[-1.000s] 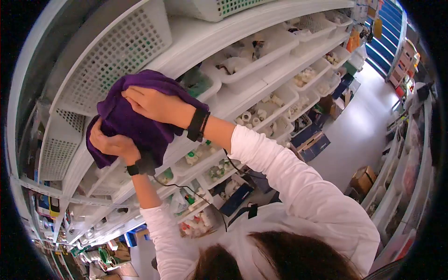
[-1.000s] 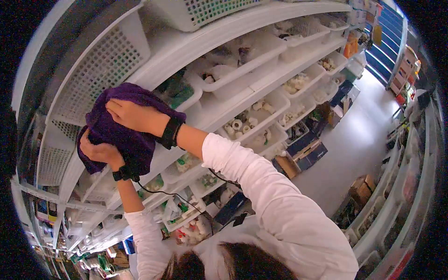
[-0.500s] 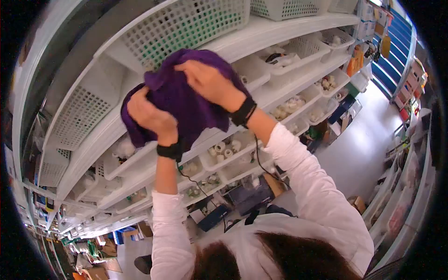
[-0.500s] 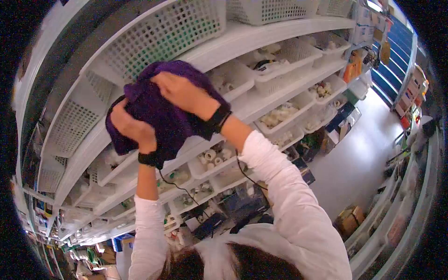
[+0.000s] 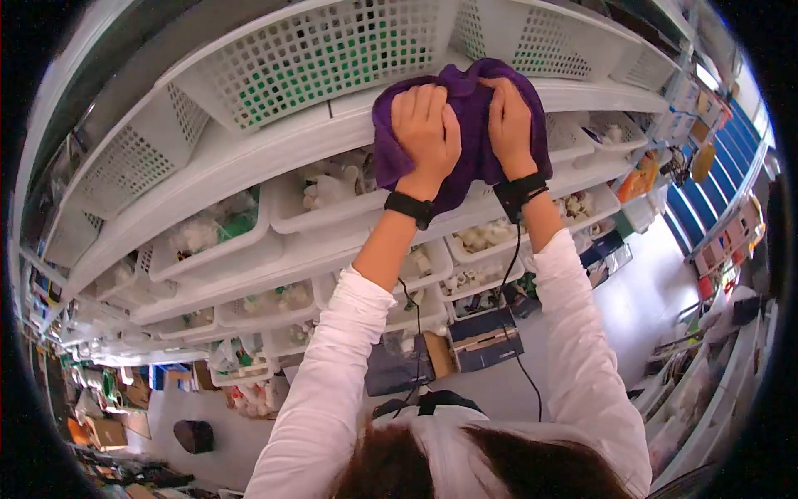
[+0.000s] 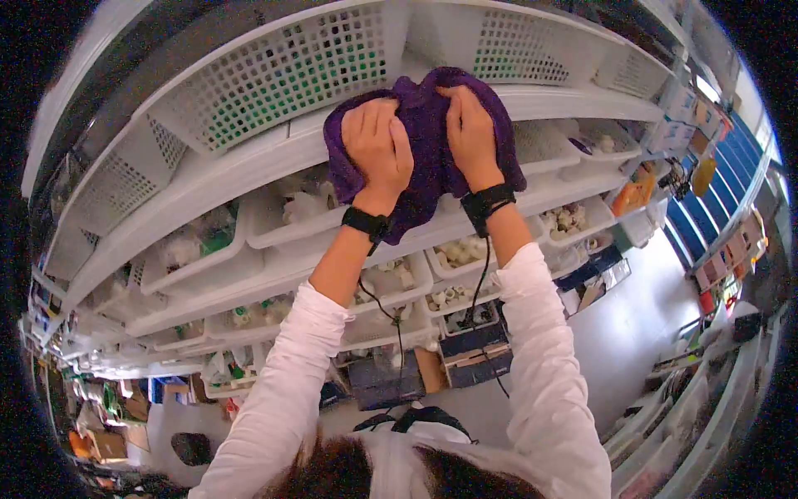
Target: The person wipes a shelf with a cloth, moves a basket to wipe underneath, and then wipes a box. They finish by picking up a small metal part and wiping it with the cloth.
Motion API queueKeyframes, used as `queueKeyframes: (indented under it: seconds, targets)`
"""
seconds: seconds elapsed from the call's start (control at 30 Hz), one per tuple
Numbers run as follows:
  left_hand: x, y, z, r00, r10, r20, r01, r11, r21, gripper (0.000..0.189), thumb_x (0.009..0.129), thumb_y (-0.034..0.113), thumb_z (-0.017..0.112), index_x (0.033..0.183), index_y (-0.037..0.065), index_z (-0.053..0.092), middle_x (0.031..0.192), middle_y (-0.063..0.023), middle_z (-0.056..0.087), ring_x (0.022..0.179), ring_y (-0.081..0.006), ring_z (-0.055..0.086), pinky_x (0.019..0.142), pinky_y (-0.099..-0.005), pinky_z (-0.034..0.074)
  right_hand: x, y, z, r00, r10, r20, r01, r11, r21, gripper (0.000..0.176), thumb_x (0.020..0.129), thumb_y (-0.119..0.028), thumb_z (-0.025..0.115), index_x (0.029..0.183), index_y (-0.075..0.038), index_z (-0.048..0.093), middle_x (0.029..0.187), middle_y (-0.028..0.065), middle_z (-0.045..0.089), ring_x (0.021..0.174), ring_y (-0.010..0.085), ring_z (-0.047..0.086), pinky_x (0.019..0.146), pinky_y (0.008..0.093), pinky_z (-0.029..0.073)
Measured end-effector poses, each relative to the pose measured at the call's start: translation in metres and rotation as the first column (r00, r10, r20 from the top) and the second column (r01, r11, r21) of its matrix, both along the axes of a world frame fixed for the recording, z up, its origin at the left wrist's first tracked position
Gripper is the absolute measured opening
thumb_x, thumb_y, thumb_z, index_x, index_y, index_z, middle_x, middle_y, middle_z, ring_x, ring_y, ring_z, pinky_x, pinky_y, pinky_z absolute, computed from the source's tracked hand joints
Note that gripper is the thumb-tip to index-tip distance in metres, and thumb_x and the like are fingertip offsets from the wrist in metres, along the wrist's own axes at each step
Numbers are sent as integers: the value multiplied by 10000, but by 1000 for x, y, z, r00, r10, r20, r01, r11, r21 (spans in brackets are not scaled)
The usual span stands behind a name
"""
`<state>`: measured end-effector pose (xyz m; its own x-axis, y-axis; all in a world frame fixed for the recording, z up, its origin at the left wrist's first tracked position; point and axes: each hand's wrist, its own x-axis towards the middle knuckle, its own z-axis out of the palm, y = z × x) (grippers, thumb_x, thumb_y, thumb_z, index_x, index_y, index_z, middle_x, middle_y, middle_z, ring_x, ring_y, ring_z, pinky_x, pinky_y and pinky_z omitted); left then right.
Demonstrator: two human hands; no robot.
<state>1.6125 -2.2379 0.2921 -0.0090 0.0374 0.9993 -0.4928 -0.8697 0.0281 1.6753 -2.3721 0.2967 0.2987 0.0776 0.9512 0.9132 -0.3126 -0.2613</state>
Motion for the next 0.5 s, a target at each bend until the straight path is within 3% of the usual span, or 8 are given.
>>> queueKeyframes:
  seconds: [0.23,0.33,0.5]
  targets:
    - [-22,22,-4,990,40,-139,-17,986,164,296,847,116,515,1104,-1,602,1128,-158,600,1076,-336,539,973,-457,387,-17,24,-2,995,-90,-44,95,986,135,226,980,-121,405,971,25,577,941,210,618,894,394,590,785,409,461]
    - [-36,36,0,985,29,-170,5,980,198,301,851,115,522,1119,3,602,1132,-160,609,1086,-335,545,986,-453,390,-17,31,-2,992,-125,-31,128,980,151,239,982,-135,394,945,29,565,917,210,607,874,398,581,775,421,454]
    - [-76,79,2,971,143,-190,-101,971,215,299,852,91,508,1123,20,612,1117,-161,626,1066,-331,564,967,-435,410,-31,48,-1,986,-167,29,160,975,157,214,966,-121,407,941,23,563,900,223,599,869,411,574,761,436,452]
